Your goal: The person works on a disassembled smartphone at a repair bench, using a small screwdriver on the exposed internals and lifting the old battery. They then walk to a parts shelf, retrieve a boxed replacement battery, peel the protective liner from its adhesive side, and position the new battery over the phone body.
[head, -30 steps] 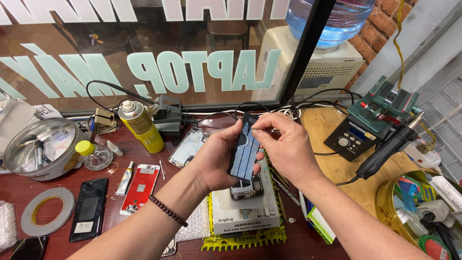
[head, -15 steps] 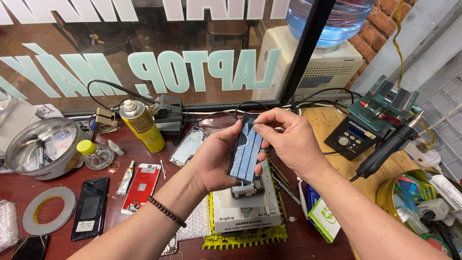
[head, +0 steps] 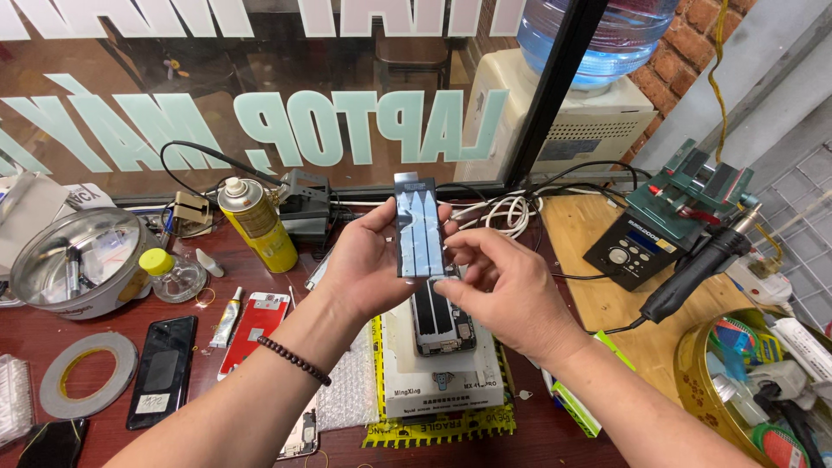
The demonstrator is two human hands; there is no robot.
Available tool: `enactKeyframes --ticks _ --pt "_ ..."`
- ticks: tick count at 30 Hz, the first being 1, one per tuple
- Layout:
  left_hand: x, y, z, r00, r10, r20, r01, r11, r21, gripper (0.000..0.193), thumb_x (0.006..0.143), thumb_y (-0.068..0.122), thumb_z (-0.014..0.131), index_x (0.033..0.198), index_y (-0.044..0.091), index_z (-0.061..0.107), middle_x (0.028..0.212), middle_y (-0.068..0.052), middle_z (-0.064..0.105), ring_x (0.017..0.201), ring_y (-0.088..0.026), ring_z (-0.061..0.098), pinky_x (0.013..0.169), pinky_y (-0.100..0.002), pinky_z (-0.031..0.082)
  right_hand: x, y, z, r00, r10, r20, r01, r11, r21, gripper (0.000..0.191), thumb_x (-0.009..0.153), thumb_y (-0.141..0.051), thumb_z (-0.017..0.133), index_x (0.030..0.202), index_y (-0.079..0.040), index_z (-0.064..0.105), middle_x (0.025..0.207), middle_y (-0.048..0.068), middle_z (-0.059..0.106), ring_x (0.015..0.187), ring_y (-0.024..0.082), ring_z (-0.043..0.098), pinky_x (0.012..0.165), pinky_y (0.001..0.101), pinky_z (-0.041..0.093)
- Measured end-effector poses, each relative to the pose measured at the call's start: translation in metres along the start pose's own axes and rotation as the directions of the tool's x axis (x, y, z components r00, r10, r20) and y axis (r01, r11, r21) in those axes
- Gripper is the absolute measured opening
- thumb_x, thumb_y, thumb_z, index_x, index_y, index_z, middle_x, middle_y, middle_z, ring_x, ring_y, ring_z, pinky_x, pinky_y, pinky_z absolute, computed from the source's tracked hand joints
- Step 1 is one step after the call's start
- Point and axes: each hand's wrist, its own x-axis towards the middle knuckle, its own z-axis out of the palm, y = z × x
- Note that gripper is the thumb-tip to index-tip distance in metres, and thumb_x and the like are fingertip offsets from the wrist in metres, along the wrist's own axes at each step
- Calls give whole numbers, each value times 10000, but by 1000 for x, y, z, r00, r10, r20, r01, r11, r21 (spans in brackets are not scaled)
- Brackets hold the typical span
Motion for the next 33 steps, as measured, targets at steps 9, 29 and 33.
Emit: enactKeyframes --ticks 9,29,33 --pt "1 -2 1 997 -10 76 14 999 -52 581 1082 397 382 1336 -97 552 1218 -217 662 1098 -327 639 1001 -469 517 -6 -10 6 995 -96 -20 94 990 -109 324 804 -101 794 1117 -135 718 867 29 685 667 145 675 599 301 552" --pt "31 -13 -19 994 84 -76 -89 994 -66 439 1023 375 571 1199 -25 537 1160 -214 623 1071 -345 643 984 -487 553 -5 -6 10 948 -268 -172 240 956 -166 204 838 -63 784 1029 -79 714 951 28 687 680 140 669 602 283 536" --pt "32 -15 -19 985 73 -155 -88 992 -91 452 1024 377 584 1206 -35 537 1146 -209 618 1067 -346 645 992 -487 561 -4 -6 8 926 -325 -192 300 942 -151 113 889 -71 753 998 -65 726 942 45 707 782 194 707 678 299 554"
